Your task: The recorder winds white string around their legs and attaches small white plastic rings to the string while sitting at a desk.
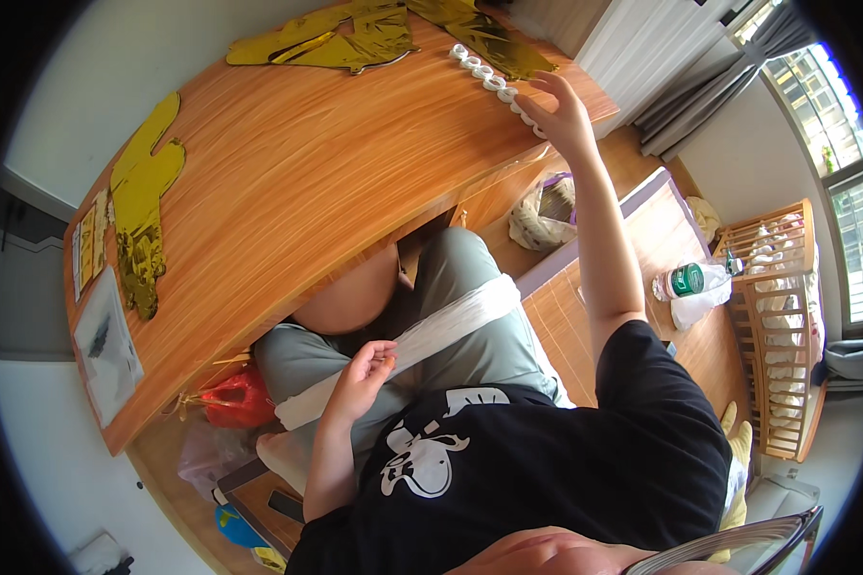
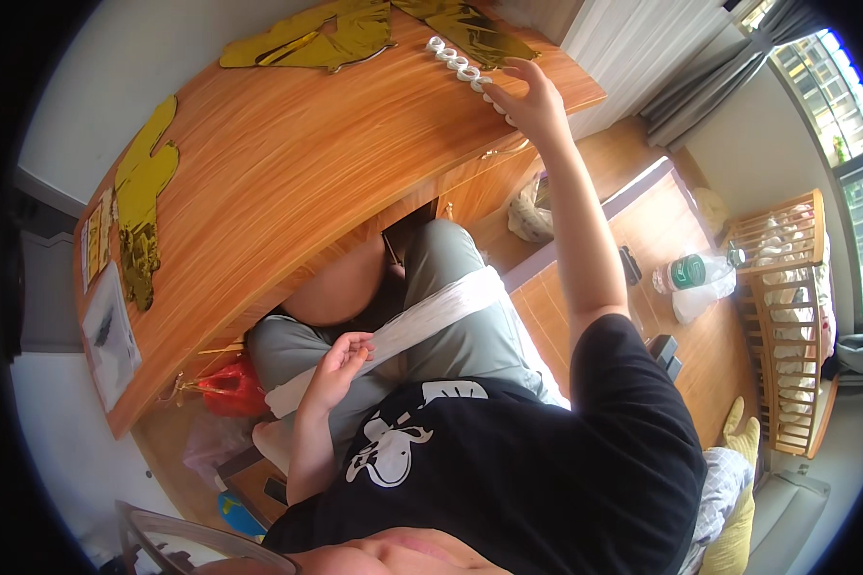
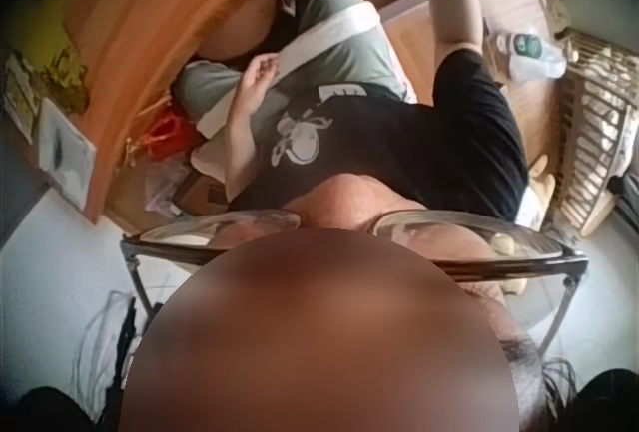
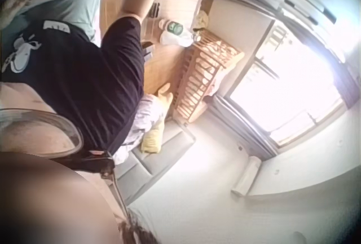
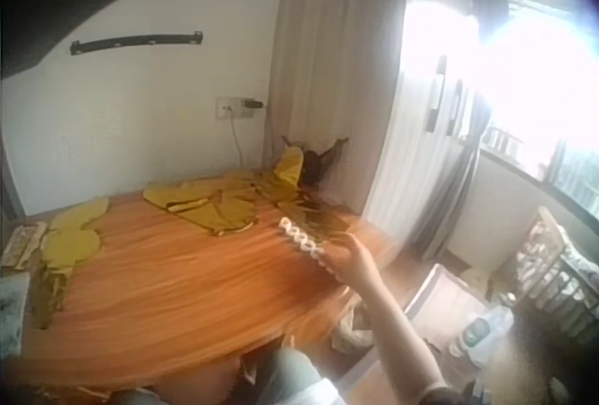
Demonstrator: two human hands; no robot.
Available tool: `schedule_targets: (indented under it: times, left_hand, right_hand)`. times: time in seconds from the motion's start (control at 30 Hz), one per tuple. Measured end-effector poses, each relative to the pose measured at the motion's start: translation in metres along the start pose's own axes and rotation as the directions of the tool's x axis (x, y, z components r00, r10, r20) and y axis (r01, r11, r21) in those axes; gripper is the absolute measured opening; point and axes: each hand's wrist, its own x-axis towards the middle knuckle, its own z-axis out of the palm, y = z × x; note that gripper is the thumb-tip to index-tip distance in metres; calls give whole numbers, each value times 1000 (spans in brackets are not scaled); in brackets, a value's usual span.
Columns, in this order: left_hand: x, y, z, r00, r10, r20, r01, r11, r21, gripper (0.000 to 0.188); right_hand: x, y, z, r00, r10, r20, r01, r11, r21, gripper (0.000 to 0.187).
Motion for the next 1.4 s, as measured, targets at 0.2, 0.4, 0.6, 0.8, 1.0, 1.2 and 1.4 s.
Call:
schedule_targets:
  times: [0.2,0.4,0.6,0.8,1.0,1.2,1.4]
  left_hand:
    - [3,-6,-1,1000,18,-3,-18,1000,-3,27]
    - [-1,-13,-1,1000,27,-10,-27,1000,5,27]
    - [-2,-10,-5,999,38,-37,-39,998,-40,28]
    - [-2,-16,-7,999,32,-20,-32,999,-28,28]
    - [-2,-14,-7,999,35,-22,-36,999,-17,28]
    - [-4,-8,-8,1000,5,-21,-5,1000,6,27]
    - [-3,0,-8,999,28,-27,-28,999,26,26]
  right_hand:
    - [47,0,13,995,-20,102,64,894,-443,67]
    - [58,-6,27,989,-39,144,104,874,-474,65]
    - [66,-1,34,995,-14,102,60,884,-464,61]
    - [67,-5,36,992,54,113,-5,918,-397,59]
    - [72,-4,27,996,40,84,-8,939,-345,60]
    - [63,13,0,981,-61,185,136,894,-427,64]
    - [15,4,-15,968,13,251,113,868,-483,76]
